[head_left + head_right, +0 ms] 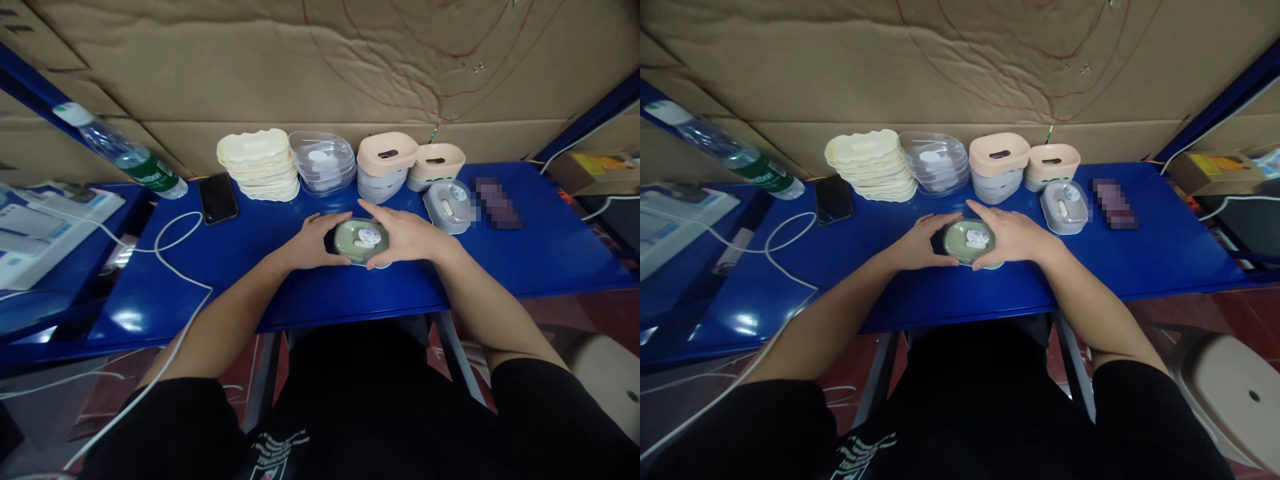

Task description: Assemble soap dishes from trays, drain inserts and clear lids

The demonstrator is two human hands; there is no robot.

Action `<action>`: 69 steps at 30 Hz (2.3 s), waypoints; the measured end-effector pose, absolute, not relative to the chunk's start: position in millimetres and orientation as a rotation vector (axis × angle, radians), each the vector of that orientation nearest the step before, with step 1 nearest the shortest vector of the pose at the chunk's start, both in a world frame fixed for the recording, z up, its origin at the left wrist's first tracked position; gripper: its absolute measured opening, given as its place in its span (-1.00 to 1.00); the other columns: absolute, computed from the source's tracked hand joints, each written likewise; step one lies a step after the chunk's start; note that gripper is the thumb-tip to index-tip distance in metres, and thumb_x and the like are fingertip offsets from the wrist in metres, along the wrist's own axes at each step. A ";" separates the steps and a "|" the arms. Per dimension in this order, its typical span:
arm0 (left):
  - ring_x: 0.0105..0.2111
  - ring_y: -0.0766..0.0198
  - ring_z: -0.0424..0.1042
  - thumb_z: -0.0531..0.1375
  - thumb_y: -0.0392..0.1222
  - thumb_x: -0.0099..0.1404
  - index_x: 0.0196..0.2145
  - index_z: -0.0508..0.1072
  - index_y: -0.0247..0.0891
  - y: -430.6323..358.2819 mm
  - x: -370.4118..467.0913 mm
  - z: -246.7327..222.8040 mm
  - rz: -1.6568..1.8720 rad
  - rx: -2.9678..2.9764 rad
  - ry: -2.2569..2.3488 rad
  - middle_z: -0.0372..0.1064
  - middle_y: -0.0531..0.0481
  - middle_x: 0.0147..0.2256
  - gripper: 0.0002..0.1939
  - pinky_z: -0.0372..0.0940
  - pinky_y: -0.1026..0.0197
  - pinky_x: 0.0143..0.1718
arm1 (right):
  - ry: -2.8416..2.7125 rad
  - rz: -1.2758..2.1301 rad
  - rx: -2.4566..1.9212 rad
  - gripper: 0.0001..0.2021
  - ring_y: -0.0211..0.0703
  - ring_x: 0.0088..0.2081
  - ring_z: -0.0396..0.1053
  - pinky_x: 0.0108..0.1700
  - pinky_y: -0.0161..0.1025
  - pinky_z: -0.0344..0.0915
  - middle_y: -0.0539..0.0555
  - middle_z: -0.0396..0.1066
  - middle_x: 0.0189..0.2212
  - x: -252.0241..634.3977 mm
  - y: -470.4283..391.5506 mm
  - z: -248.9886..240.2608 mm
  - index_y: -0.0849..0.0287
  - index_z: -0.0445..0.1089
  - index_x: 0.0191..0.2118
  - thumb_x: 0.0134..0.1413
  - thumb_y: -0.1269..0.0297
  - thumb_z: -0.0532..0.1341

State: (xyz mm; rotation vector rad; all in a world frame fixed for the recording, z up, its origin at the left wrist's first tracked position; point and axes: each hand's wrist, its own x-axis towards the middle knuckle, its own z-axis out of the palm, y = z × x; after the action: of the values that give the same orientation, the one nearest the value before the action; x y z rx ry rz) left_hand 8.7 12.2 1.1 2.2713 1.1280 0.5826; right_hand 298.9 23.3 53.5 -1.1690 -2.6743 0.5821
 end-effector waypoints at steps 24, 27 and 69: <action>0.34 -0.15 0.46 0.43 0.17 0.40 0.37 0.48 -0.12 6.7 12.2 3.3 0.595 2.412 1.406 0.51 -0.20 0.32 -0.31 -0.08 -0.39 0.57 | -2.662 0.001 -1.211 -0.55 0.31 0.19 0.53 0.25 0.19 0.38 0.21 0.62 0.20 314.4 29.6 65.0 0.07 0.62 0.16 0.34 -0.09 0.39; 0.35 -0.14 0.46 0.42 0.15 0.41 0.35 0.49 -0.15 6.7 12.1 2.8 0.573 2.419 1.387 0.50 -0.22 0.32 -0.33 -0.08 -0.38 0.57 | -2.636 -0.066 -1.362 -0.50 0.33 0.17 0.55 0.23 0.19 0.41 0.24 0.63 0.17 322.7 35.9 68.0 0.13 0.60 0.19 0.32 -0.10 0.39; 0.47 -0.16 0.26 0.09 0.28 0.58 0.09 0.60 -0.12 64.1 -99.0 16.1 1.424 1.941 2.244 0.45 -0.09 0.38 -0.50 -0.20 -0.47 0.47 | -2.297 -0.089 -1.737 -0.37 0.45 0.24 0.53 0.26 0.34 0.42 0.36 0.61 0.22 351.9 66.5 61.3 0.19 0.53 0.33 0.32 -0.12 0.31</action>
State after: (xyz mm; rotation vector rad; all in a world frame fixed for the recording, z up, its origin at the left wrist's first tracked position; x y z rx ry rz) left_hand -99.0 64.1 16.1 1.9407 2.2442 1.4240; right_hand 351.9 66.5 61.3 -1.7365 -2.2973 -0.0888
